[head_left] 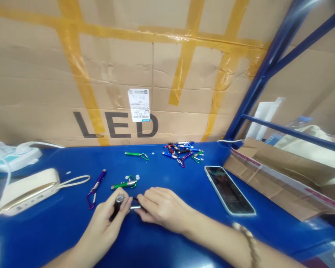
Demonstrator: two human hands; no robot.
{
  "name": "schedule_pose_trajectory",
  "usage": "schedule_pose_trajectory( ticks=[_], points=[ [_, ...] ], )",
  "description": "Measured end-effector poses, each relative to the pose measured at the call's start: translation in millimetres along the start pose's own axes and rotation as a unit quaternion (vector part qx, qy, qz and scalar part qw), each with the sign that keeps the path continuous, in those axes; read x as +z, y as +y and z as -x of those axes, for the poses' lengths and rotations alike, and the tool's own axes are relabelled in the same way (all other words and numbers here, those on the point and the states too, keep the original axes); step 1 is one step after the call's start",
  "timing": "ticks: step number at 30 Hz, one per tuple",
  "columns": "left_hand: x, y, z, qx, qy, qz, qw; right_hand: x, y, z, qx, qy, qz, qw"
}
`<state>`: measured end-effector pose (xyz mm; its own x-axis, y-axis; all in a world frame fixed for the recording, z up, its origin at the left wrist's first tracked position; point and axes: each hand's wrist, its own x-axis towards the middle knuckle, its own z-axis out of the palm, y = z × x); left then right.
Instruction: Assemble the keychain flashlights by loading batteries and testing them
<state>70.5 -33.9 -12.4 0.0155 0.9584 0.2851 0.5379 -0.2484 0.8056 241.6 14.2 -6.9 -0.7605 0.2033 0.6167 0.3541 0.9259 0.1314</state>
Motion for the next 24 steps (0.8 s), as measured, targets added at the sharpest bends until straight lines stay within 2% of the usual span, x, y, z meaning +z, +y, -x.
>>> schedule_pose_trajectory(
  ticks=[3, 9, 14, 20, 24],
  points=[
    [-1.4, 3.5, 4.3, 0.0, 0.001, 0.004, 1.0, -2.5, -2.0, -1.4, 0.004, 0.015, -0.025, 1.0],
    [-2.1, 7.6, 6.1, -0.038, -0.03, 0.061, 0.997, -6.4, -3.9, -4.1, 0.016, -0.017, -0.058, 0.998],
    [-2.8, 9.7, 4.0, -0.036, -0.034, 0.074, 0.996, -5.9, -4.7, -4.1, 0.016, -0.041, -0.073, 0.996],
    [-1.6, 7.7, 5.4, -0.032, -0.026, 0.096, 0.995, -3.5, -7.7, -4.1, 0.06, -0.045, -0.13, 0.989],
    [0.0, 3.7, 7.0, -0.013, -0.036, 0.068, 0.997, -3.0, -10.7, -5.3, 0.098, -0.035, -0.181, 0.978]
  ],
)
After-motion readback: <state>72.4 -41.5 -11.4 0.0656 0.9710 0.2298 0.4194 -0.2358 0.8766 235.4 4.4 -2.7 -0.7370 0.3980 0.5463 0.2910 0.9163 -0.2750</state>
